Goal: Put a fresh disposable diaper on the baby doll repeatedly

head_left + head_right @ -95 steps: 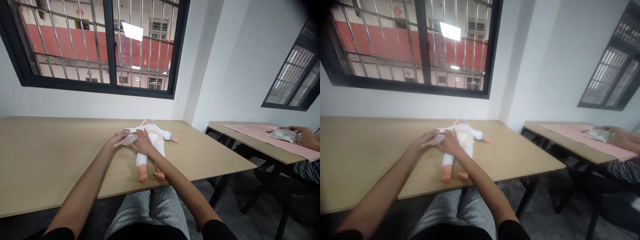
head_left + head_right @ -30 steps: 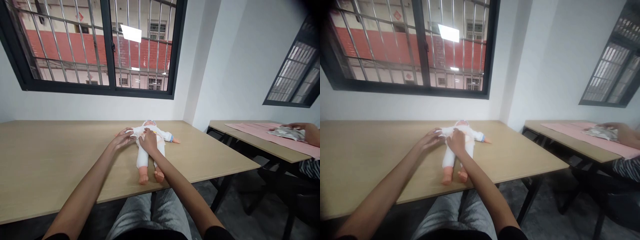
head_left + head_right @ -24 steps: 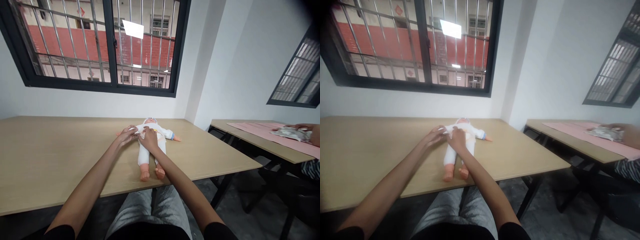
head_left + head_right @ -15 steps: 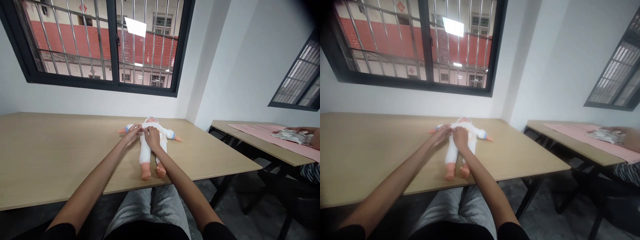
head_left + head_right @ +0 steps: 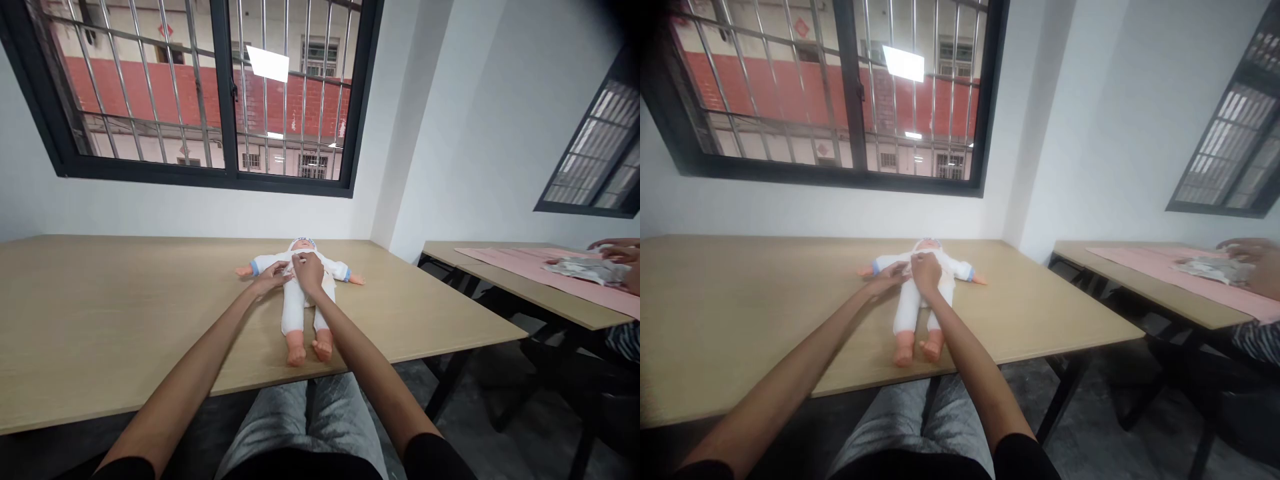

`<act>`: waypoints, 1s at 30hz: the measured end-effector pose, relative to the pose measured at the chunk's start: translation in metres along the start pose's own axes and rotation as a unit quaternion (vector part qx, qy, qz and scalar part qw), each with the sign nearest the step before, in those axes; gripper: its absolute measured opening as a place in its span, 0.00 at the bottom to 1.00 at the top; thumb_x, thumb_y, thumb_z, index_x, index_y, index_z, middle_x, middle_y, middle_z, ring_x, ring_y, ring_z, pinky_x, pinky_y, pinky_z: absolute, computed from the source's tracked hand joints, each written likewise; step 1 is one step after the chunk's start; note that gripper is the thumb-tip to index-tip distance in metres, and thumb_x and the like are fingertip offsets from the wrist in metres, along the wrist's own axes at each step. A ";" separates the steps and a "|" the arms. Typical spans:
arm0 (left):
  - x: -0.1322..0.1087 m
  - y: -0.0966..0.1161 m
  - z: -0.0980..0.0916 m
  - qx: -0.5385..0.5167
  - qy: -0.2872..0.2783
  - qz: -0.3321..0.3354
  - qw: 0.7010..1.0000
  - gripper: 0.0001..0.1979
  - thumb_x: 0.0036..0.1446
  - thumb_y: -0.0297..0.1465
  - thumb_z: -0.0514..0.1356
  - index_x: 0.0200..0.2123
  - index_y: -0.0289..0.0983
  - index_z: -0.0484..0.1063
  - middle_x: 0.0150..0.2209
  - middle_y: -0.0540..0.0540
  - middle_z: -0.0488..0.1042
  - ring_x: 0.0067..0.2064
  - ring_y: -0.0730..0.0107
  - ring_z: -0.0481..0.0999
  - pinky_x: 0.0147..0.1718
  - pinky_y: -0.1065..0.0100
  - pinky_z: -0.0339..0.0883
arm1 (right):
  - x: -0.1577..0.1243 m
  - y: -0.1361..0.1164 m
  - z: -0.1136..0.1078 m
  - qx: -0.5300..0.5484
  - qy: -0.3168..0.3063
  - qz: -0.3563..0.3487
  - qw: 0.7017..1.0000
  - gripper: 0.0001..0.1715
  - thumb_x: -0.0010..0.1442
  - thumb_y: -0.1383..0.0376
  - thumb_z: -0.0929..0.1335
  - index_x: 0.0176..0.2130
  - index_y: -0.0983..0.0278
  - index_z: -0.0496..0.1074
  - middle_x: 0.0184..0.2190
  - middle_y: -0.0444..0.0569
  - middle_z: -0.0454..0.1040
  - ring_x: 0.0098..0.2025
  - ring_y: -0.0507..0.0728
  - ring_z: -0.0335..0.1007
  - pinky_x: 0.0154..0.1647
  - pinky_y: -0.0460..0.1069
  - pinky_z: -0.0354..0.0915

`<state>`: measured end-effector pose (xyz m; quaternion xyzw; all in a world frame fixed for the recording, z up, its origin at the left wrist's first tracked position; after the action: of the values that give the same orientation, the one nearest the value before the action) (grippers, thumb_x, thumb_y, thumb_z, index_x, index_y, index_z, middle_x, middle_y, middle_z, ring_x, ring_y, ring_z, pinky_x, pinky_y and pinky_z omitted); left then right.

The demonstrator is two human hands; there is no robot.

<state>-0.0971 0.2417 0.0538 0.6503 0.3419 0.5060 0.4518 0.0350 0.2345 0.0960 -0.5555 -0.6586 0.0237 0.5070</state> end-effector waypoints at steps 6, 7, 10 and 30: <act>0.001 0.001 0.003 0.001 -0.007 0.026 1.000 0.27 0.43 0.35 0.69 0.49 0.42 0.70 0.54 0.42 0.67 0.55 0.58 0.65 0.49 0.66 0.62 | 0.004 0.017 -0.004 0.072 0.034 0.030 0.996 0.10 0.54 0.61 0.64 0.30 0.64 0.72 0.34 0.51 0.74 0.35 0.56 0.70 0.40 0.49 0.64; 0.001 0.002 0.004 0.006 -0.012 0.029 0.999 0.26 0.43 0.35 0.68 0.49 0.42 0.70 0.54 0.43 0.67 0.54 0.58 0.65 0.49 0.66 0.62 | 0.004 0.020 -0.005 0.079 0.036 0.033 0.996 0.09 0.53 0.62 0.65 0.29 0.64 0.71 0.33 0.51 0.73 0.35 0.55 0.69 0.41 0.49 0.64; 0.000 0.006 0.006 0.019 -0.025 0.033 0.999 0.24 0.45 0.35 0.67 0.48 0.41 0.72 0.53 0.43 0.68 0.54 0.59 0.66 0.50 0.66 0.61 | 0.005 0.025 -0.005 0.087 0.037 0.036 0.995 0.06 0.50 0.63 0.65 0.26 0.64 0.69 0.32 0.50 0.72 0.36 0.56 0.67 0.41 0.50 0.64; 0.002 -0.008 -0.001 -0.102 0.033 -0.036 0.994 0.21 0.49 0.41 0.59 0.46 0.39 0.72 0.49 0.43 0.71 0.48 0.61 0.70 0.37 0.68 0.67 | 0.015 0.055 -0.054 0.056 0.221 -0.016 0.973 0.13 0.59 0.67 0.59 0.44 0.64 0.63 0.45 0.55 0.64 0.50 0.60 0.55 0.54 0.56 0.52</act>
<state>-0.0977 0.2465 0.0469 0.5711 0.3269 0.5426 0.5221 0.1128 0.2378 0.0987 -0.5068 -0.5366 -0.0709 0.6709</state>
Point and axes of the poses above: each hand's wrist, its own x-axis towards the middle knuckle, its own z-axis out of the palm, y = z × x, the point moved 7 cm from there along x, towards the middle knuckle
